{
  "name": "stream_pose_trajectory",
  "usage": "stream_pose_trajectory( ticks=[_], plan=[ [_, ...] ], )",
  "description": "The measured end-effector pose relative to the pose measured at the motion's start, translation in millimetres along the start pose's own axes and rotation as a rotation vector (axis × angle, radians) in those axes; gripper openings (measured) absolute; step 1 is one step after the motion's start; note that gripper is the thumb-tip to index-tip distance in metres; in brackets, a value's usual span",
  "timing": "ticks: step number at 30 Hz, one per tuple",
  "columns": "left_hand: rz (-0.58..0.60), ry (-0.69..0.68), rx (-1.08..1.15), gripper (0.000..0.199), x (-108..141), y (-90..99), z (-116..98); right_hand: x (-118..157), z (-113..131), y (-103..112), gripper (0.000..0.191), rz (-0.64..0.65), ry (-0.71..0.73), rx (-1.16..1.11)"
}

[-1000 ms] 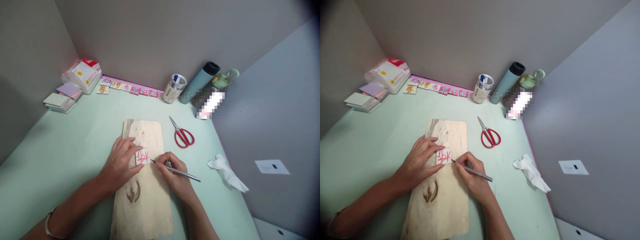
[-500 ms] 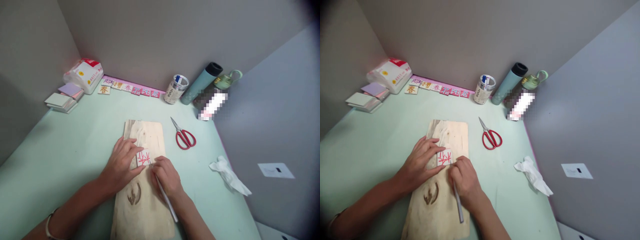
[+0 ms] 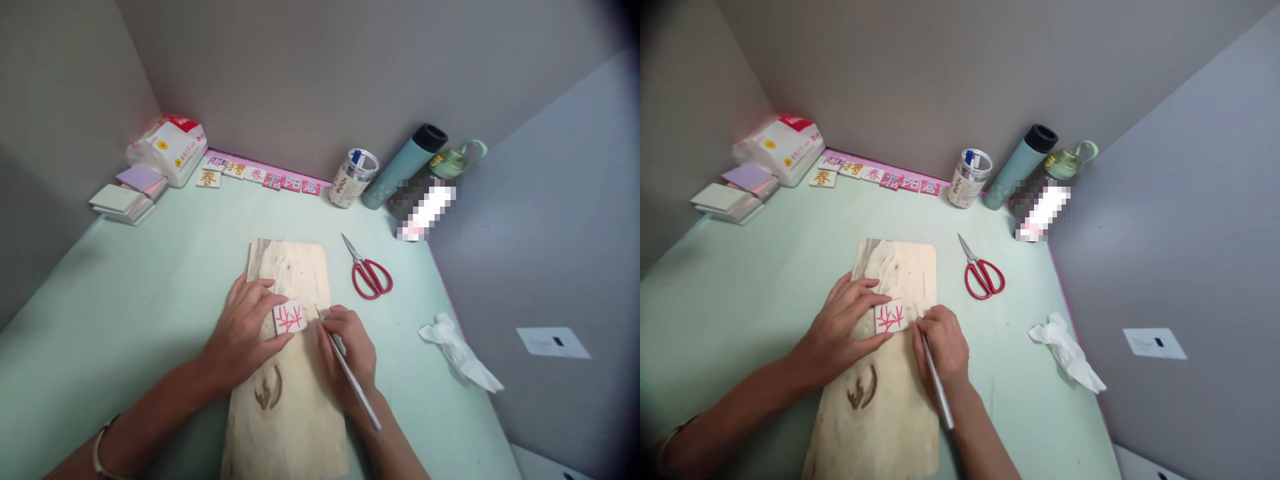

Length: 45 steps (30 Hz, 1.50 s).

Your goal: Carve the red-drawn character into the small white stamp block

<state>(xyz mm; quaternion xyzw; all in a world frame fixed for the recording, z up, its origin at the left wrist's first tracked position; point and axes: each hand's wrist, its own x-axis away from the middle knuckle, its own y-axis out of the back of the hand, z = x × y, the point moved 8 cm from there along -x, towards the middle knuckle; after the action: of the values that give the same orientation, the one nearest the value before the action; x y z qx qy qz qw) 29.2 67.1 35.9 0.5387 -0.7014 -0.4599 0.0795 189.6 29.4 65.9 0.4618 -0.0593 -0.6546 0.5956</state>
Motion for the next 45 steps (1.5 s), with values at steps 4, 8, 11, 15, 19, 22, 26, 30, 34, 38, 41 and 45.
stream_pose_trajectory(
  ticks=[4, 8, 11, 15, 19, 22, 26, 30, 34, 38, 41, 45],
  plan=[
    [0.032, 0.003, -0.001, 0.034, 0.6, -1.8, -1.7, -1.2, -15.1, 2.4, 0.011, 0.008, -0.258, -0.157],
    [0.029, -0.007, 0.004, 0.035, -0.9, 2.6, -6.5, -1.8, -19.0, 1.5, 0.01, 0.042, -0.333, -0.189],
    [0.005, -0.001, 0.018, 0.029, -3.1, 8.3, -6.8, -3.7, -12.3, -2.9, 0.009, 0.102, -0.285, -0.216],
    [0.007, -0.005, 0.062, 0.022, -4.4, 9.7, -5.1, -4.6, -0.6, -8.8, 0.01, 0.189, -0.204, -0.245],
    [0.026, -0.036, 0.102, 0.019, -4.1, 7.2, -6.2, -3.6, 3.8, -9.7, 0.011, 0.2, -0.178, -0.29],
    [0.023, -0.052, 0.132, 0.017, -4.2, 7.9, -7.7, -2.9, 4.9, -10.0, 0.012, 0.198, -0.164, -0.316],
    [0.024, -0.046, 0.154, 0.017, -5.0, 10.1, -8.6, -1.9, 4.7, -11.8, 0.012, 0.218, -0.158, -0.345],
    [0.04, -0.038, 0.16, 0.019, -5.0, 9.8, -10.8, 1.7, 0.4, -14.7, 0.011, 0.26, -0.221, -0.413],
    [0.044, -0.026, 0.166, 0.017, -5.4, 9.2, -10.4, 5.8, -10.5, -13.4, 0.01, 0.255, -0.369, -0.537],
    [-0.057, 0.024, 0.129, 0.013, -6.4, 18.1, 1.3, 6.1, -26.2, -4.5, 0.013, 0.168, -0.503, -0.562],
    [-0.137, 0.056, 0.08, 0.01, -6.1, 24.8, 10.1, 6.1, -32.6, -3.9, 0.014, 0.193, -0.552, -0.477],
    [-0.128, 0.035, 0.03, 0.007, -5.3, 22.7, 7.3, 6.3, -32.9, -8.0, 0.015, 0.233, -0.561, -0.403]
  ],
)
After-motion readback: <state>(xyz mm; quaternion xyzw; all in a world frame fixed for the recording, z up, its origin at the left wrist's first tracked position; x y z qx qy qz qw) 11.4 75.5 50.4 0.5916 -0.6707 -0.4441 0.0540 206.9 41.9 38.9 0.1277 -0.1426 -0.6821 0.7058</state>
